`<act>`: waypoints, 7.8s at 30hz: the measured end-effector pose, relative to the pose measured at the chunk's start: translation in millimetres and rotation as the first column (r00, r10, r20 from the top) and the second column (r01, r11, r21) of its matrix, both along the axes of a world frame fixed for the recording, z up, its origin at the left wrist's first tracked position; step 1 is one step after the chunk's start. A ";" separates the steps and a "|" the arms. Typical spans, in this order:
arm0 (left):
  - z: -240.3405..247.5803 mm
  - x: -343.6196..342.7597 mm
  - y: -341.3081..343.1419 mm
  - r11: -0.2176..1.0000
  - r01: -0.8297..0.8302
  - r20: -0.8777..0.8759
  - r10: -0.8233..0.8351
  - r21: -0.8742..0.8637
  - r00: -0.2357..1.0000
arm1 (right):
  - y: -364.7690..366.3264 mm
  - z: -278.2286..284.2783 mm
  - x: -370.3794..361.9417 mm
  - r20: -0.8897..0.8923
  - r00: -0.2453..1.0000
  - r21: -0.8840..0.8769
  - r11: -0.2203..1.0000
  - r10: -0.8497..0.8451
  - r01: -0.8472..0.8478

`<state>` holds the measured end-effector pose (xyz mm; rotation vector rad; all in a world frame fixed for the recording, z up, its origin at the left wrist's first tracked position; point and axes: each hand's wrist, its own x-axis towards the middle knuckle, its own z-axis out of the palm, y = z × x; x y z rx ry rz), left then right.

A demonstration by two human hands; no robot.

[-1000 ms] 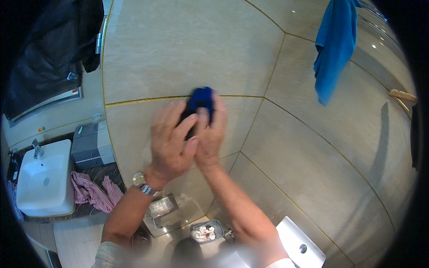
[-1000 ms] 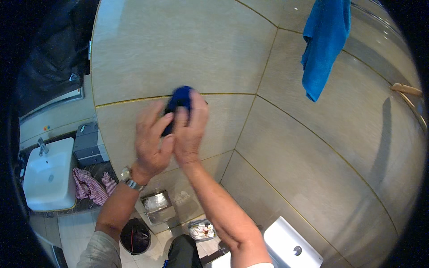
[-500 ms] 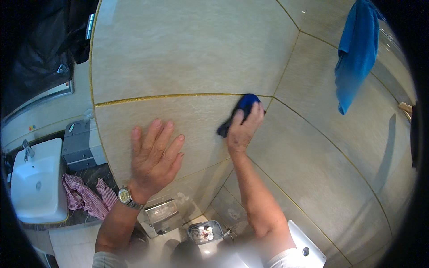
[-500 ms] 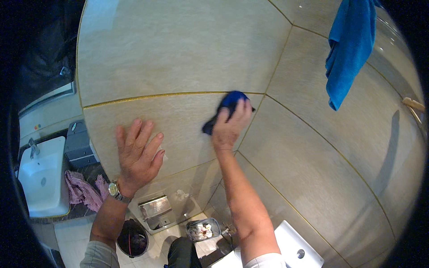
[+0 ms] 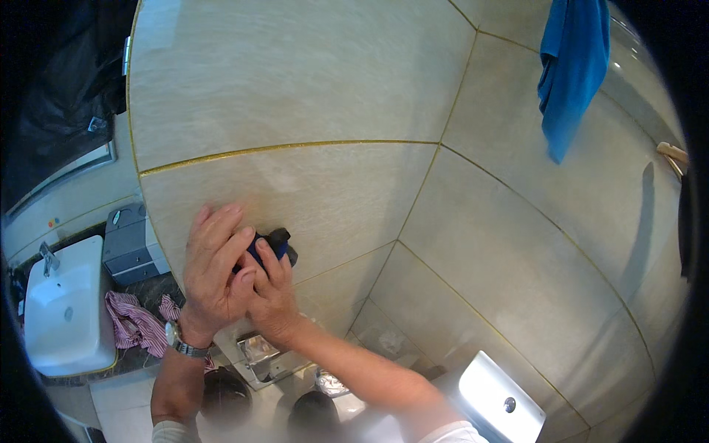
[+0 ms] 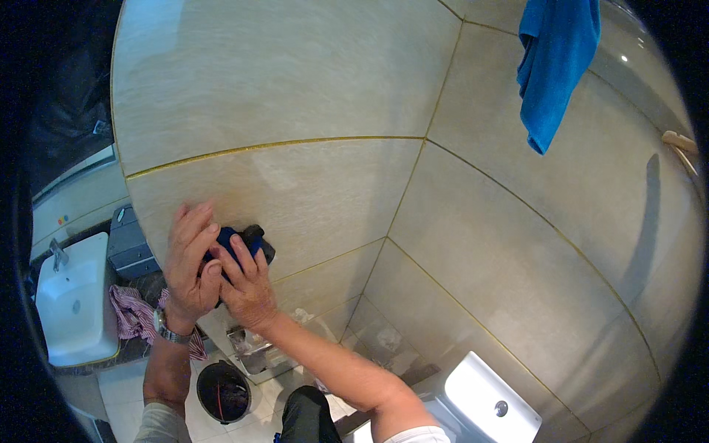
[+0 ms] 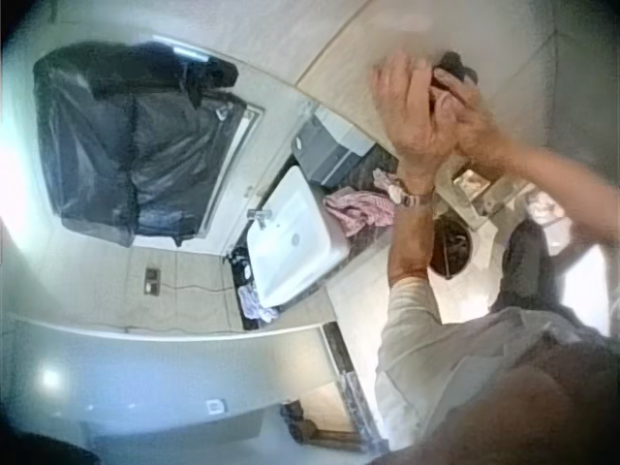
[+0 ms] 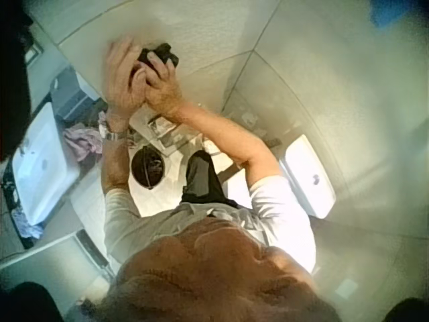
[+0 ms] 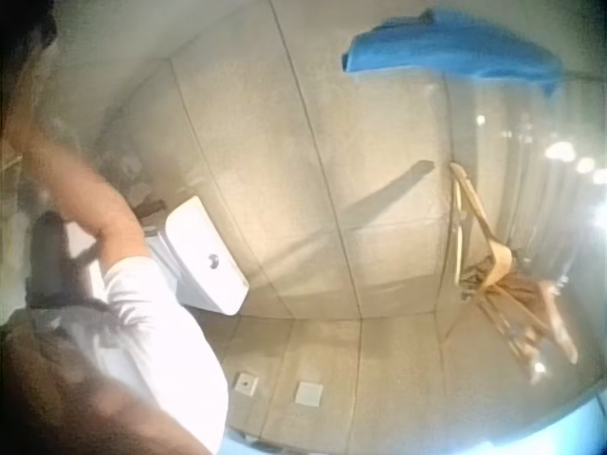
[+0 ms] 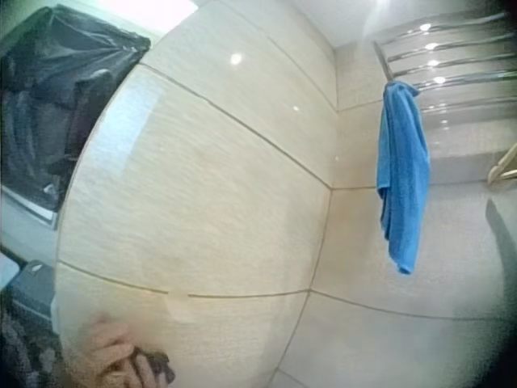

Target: The person washes a blue cloth in the sink, then wipes the tiled wall, the toilet tank, and the toilet seat with the cloth. The person returns to the sink to wash a red and white striped cloth under running water.

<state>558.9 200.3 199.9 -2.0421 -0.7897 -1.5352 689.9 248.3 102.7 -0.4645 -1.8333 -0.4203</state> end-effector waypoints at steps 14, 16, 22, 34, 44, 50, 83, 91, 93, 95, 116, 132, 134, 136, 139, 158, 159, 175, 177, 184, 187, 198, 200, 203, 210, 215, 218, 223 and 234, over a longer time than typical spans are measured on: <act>-12.4 -3.3 9.2 0.959 -0.250 -0.242 0.275 0.131 0.930 | 120.6 -33.0 169.4 -0.348 0.740 -0.653 0.715 -0.575 0.249; -11.7 -4.0 9.6 0.959 -0.251 -0.253 0.278 0.132 0.927 | 103.6 -58.8 148.7 -0.309 0.725 -0.740 0.635 -0.615 0.223; -15.0 -11.7 10.9 0.970 -0.219 -0.285 0.239 0.101 0.928 | -22.4 -57.1 13.3 -0.129 0.973 -0.368 0.921 -0.190 0.131; -18.5 -25.4 3.6 0.986 -0.155 -0.270 0.165 0.060 0.949 | 70.9 104.5 65.8 -0.280 0.933 -0.073 0.974 -0.225 0.213; -39.0 25.2 17.9 0.922 -0.385 -0.300 0.377 0.035 0.876 | 118.0 -40.8 145.6 -0.406 0.691 -0.601 0.744 -0.598 0.292; -117.3 42.1 23.8 0.936 -0.200 -0.540 0.013 -0.290 0.842 | 67.3 -170.3 76.4 -0.380 0.682 -0.865 0.500 -0.625 -0.023; -131.5 484.4 -122.5 0.055 0.709 0.482 -0.696 -0.703 0.532 | -303.3 -10.0 462.1 -0.233 0.650 -0.819 0.506 -0.723 0.270; -156.6 511.0 -134.2 0.335 0.570 0.164 -0.741 -0.750 0.651 | -331.2 -56.3 474.3 0.131 0.484 -0.666 0.285 -0.865 0.689; -153.2 507.6 -129.3 0.341 0.519 0.103 -0.753 -0.784 0.650 | -327.5 -57.3 471.1 0.131 0.489 -0.665 0.289 -0.863 0.689; -156.4 506.5 -124.8 0.351 0.496 0.076 -0.752 -0.794 0.655 | -323.6 -58.6 467.7 0.125 0.462 -0.630 0.289 -0.878 0.720; -113.0 548.0 -196.8 0.113 0.784 0.301 -0.883 -0.610 0.361 | -410.2 -1.9 493.5 -0.415 0.523 -0.707 0.625 -0.745 0.331; 118.3 752.0 -540.7 -0.673 0.721 0.609 -0.643 -0.162 -0.464 | -672.2 181.1 537.3 -0.547 -0.009 -0.074 0.038 -0.837 0.997; 108.6 754.7 -565.3 -0.590 0.804 0.291 -0.785 -0.078 -0.548 | -681.1 186.4 517.9 -0.557 0.019 0.004 0.020 -0.831 1.000; 75.8 741.0 -574.1 -0.356 0.928 0.130 -0.930 -0.104 -0.343 | -683.6 180.1 505.6 -0.600 0.118 0.094 0.077 -0.791 0.993; 7.2 748.0 -575.4 -0.391 0.886 0.199 -0.916 -0.250 -0.348 | -693.0 177.5 484.7 -0.645 0.223 0.196 0.123 -0.731 0.973; 86.7 850.7 -519.2 -0.270 0.948 0.318 -0.925 -0.169 -0.207 | -702.4 90.4 498.2 -0.419 -0.083 -0.395 0.099 -0.904 0.914; 82.6 853.2 -515.1 -0.256 0.952 0.311 -0.930 -0.168 -0.195 | -694.2 91.7 502.8 -0.468 -0.058 -0.424 0.166 -0.882 0.890; -224.9 730.5 -585.2 -0.482 0.565 0.571 -0.821 -0.670 -0.023 | -692.3 34.0 537.4 -0.206 -0.211 -0.718 0.001 -0.956 0.697; -181.0 721.8 -585.2 -0.531 0.593 0.634 -0.772 -0.605 -0.044 | -696.8 36.7 527.6 -0.303 -0.197 -0.725 0.092 -0.932 0.682; 6.0 752.1 -566.7 -0.507 0.827 0.450 -0.814 -0.241 -0.368 | -698.8 66.7 496.0 -0.439 -0.046 -0.400 0.149 -0.898 0.904; 67.7 752.4 -567.3 -0.515 0.852 0.237 -0.843 -0.097 -0.483 | -722.1 80.6 482.3 -0.410 -0.197 -0.124 -0.159 -0.890 0.979; -14.0 735.1 -582.2 -0.454 0.868 0.060 -0.890 -0.201 -0.452 | -729.4 112.8 475.4 -0.027 -0.699 -0.019 -0.699 -0.714 0.715; -57.7 740.3 -584.5 -0.444 0.855 0.156 -0.896 -0.267 -0.416 | -730.8 110.6 474.7 0.003 -0.709 -0.029 -0.708 -0.705 0.705; -108.6 715.4 -593.6 -0.460 0.644 0.458 -0.869 -0.611 -0.186 | -734.8 107.1 479.2 0.003 -0.687 -0.029 -0.687 -0.727 0.726; -161.6 686.5 -610.2 -0.528 0.607 0.731 -0.669 -0.594 0.133 | -729.3 109.1 480.3 0.035 -0.711 -0.023 -0.712 -0.702 0.702; -92.5 703.3 -610.4 -0.489 0.733 0.712 -0.702 -0.473 -0.008 | -733.8 104.5 480.0 0.050 -0.688 -0.030 -0.690 -0.724 0.723; -27.1 741.0 -596.1 -0.334 0.866 0.559 -0.826 -0.373 -0.078 | -737.3 105.9 481.1 0.024 -0.647 0.001 -0.647 -0.763 0.763; 63.4 789.7 -567.4 -0.284 0.958 0.345 -0.902 -0.027 -0.258 | -737.0 103.9 484.0 0.015 -0.623 0.012 -0.623 -0.782 0.782; 189.8 892.8 -449.3 0.106 0.965 -0.205 -0.966 0.240 0.157 | -722.0 102.7 493.1 -0.055 -0.725 -0.021 -0.725 -0.686 0.688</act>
